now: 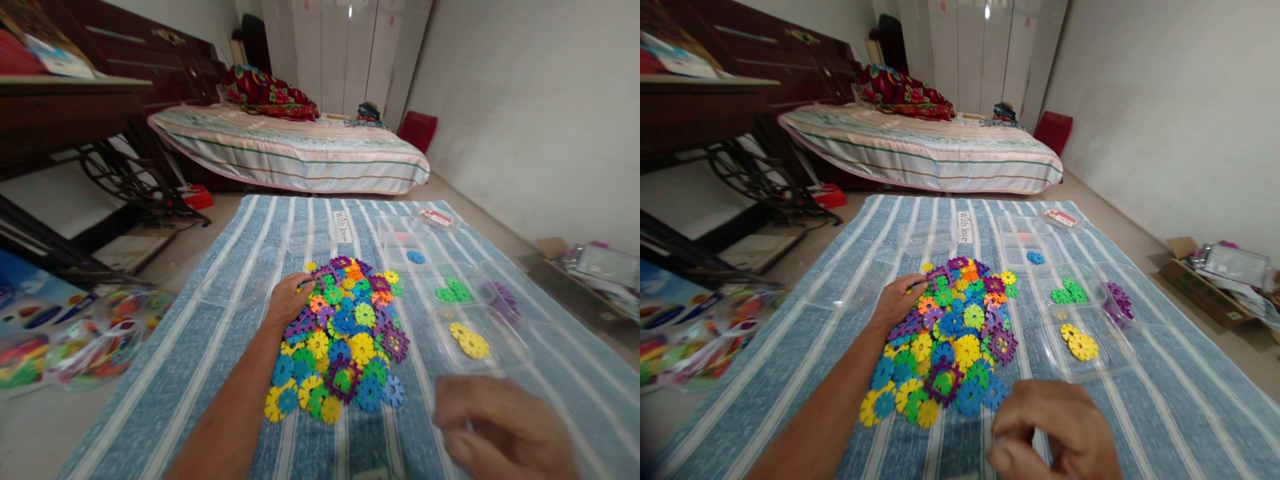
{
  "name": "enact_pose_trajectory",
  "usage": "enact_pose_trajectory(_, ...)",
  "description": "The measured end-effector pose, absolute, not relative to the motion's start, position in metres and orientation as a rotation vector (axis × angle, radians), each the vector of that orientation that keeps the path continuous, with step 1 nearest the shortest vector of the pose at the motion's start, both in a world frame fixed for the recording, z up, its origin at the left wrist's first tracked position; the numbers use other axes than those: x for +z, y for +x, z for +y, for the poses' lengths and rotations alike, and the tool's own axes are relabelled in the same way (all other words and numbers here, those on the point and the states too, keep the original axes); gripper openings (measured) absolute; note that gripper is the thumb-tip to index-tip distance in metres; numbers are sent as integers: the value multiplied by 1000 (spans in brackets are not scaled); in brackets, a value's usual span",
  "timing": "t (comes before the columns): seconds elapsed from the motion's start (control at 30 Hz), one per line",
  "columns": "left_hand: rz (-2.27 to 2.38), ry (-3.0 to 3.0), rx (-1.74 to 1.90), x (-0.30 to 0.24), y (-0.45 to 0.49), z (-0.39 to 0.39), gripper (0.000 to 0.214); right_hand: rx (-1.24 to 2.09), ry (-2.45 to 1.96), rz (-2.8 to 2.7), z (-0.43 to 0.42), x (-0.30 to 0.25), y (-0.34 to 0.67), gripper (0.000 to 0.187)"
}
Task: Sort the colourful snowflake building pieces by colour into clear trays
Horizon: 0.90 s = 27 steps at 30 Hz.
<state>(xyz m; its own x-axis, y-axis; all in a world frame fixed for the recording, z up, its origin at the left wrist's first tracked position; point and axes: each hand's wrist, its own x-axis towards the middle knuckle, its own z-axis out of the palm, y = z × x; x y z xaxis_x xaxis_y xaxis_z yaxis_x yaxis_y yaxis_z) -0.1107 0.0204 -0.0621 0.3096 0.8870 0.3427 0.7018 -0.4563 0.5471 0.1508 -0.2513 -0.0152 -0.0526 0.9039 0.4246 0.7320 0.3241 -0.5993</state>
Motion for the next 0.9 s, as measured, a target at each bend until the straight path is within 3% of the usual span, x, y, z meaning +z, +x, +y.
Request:
enact_pose_trajectory(0.07, 1450, 2287, 873, -62, -110, 21, 30, 572, -1458, -1868, -224, 4, 133, 18)
enact_pose_trajectory(0.2, 1484, 2280, 856, -64, -108, 23, 28, 683, -1630, -1762, -203, 1, 113, 31)
enact_pose_trajectory(0.33, 1527, 2255, 853, -68, -104, 26, 27, 756, -1730, -1797, -201, -26, 114, 29)
enact_pose_trajectory(0.5, 1579, 2218, 859, -68, -100, 27, 28, 625, -1804, -1833, -191, -40, 109, 24)
enact_pose_trajectory(0.7, 1552, 2226, 865, -64, -101, 23, 27, 294, -2015, -2022, -169, -34, 89, 36)
enact_pose_trajectory(0.9, 1536, 2216, 876, -64, -103, 25, 30, 220, -2168, -2117, -163, -30, 76, 36)
